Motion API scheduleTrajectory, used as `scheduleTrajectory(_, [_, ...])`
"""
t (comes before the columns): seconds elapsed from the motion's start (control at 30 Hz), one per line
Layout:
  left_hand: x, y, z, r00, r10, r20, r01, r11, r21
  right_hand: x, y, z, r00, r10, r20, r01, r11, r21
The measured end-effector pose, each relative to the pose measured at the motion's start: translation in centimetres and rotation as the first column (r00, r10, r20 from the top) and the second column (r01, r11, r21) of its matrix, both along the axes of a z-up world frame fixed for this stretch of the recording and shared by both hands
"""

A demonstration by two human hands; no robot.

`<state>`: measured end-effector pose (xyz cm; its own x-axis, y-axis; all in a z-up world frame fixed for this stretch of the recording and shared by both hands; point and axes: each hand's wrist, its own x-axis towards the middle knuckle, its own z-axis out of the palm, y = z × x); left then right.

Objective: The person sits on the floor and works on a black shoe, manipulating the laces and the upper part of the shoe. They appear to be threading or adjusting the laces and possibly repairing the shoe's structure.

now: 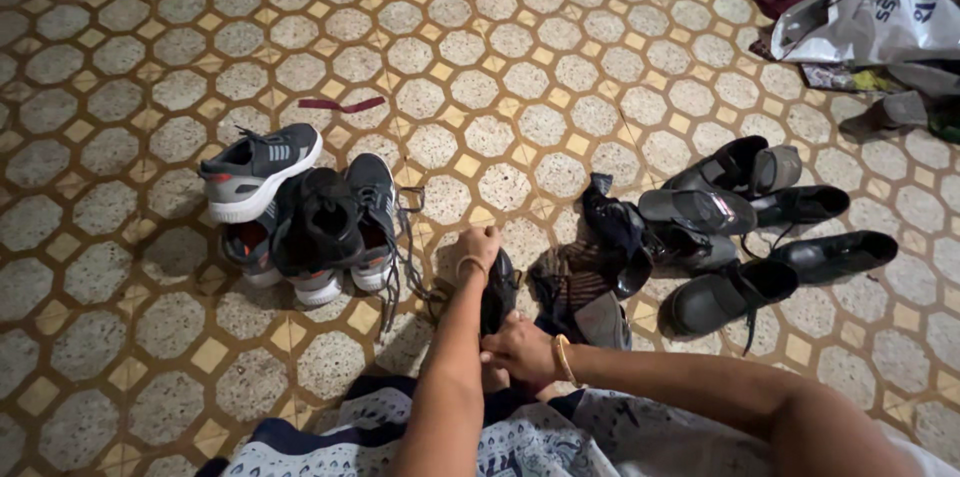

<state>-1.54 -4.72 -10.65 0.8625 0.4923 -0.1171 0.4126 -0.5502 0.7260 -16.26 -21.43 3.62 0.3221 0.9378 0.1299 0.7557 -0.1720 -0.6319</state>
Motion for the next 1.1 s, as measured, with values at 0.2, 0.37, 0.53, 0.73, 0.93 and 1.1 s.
scheduleTrajectory(0.2, [0.6,0.3,1.5,0.999,0.023,0.044,-0.023,1.0,0.012,2.1,-0.4,-2.1,0.998,0.048,0.028,-0.048,0.999,0.005])
scheduleTrajectory(0.37, [1.3,6.3,3.3,0.932,0.041,-0.36,-0.092,0.988,-0.125,9.2,0.4,-5.6,0.971,-0.206,-0.12,0.196,0.976,-0.095])
scheduleTrajectory(0.53, [1.1,9.0,2.9,0.962,0.044,-0.269,-0.05,0.999,-0.014,18.9,3.8,-5.3,0.399,-0.473,-0.785,0.807,0.588,0.056])
scheduleTrajectory(0.73, [2.4,5.8,1.1,0.993,-0.026,-0.119,0.011,0.992,-0.125,18.2,10.0,-3.6,0.17,-0.114,-0.979,0.942,0.312,0.127])
scheduleTrajectory(0.93, [4.4,4.6,0.1,0.932,0.352,0.088,-0.276,0.845,-0.458,18.8,8.6,-1.2,0.162,0.067,-0.985,0.93,0.325,0.175])
scheduleTrajectory(1.1, [5.0,6.0,0.8,0.825,0.516,0.23,-0.235,0.684,-0.691,18.1,7.3,-1.3,0.195,0.235,-0.952,0.764,0.572,0.297])
